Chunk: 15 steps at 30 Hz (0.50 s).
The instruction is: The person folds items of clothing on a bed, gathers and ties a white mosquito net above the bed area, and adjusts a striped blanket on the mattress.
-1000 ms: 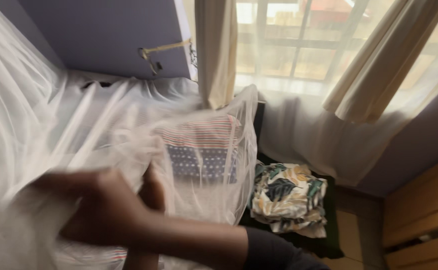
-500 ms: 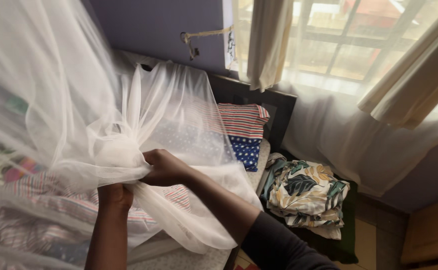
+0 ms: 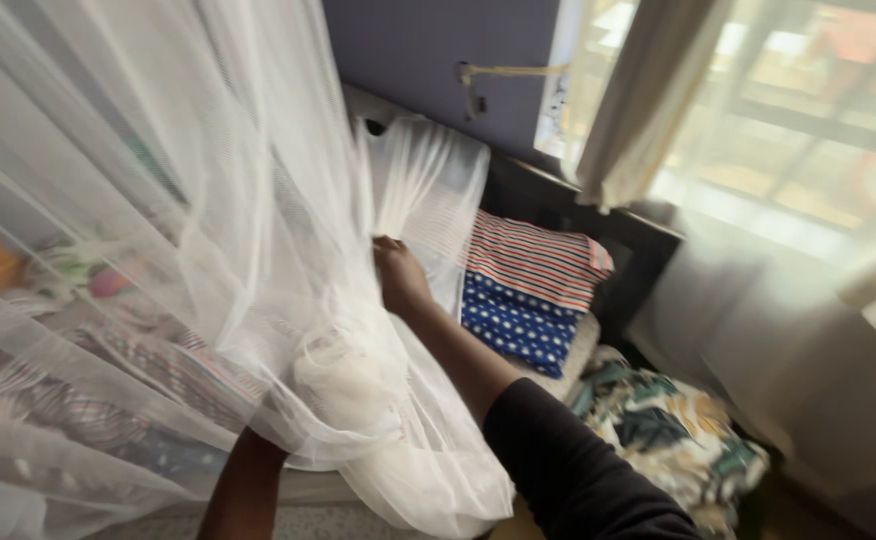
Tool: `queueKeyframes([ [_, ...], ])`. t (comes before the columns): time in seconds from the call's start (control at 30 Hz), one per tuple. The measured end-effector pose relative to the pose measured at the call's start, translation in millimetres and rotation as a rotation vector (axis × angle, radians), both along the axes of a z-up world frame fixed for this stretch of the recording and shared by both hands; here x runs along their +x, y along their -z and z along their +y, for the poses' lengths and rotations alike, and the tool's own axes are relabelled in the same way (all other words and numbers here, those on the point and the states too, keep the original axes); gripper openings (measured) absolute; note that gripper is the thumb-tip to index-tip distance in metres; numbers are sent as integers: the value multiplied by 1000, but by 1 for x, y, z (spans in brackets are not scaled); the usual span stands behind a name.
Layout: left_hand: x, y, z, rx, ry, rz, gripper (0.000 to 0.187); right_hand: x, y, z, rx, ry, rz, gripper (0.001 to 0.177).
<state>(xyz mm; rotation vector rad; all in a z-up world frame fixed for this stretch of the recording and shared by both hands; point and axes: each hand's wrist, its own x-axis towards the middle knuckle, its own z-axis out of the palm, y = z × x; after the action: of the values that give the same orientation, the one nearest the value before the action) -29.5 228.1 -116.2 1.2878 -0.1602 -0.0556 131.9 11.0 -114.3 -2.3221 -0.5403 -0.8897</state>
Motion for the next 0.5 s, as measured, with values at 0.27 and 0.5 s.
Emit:
queueKeyframes([
  [0.27, 52, -22, -23, -50, -57, -63, 29, 21, -55, -28, 724, -26, 39, 45],
  [0.5, 112, -60, -73, -102, -10, -179, 29, -64, -130, -48, 756, -256, 143, 28],
])
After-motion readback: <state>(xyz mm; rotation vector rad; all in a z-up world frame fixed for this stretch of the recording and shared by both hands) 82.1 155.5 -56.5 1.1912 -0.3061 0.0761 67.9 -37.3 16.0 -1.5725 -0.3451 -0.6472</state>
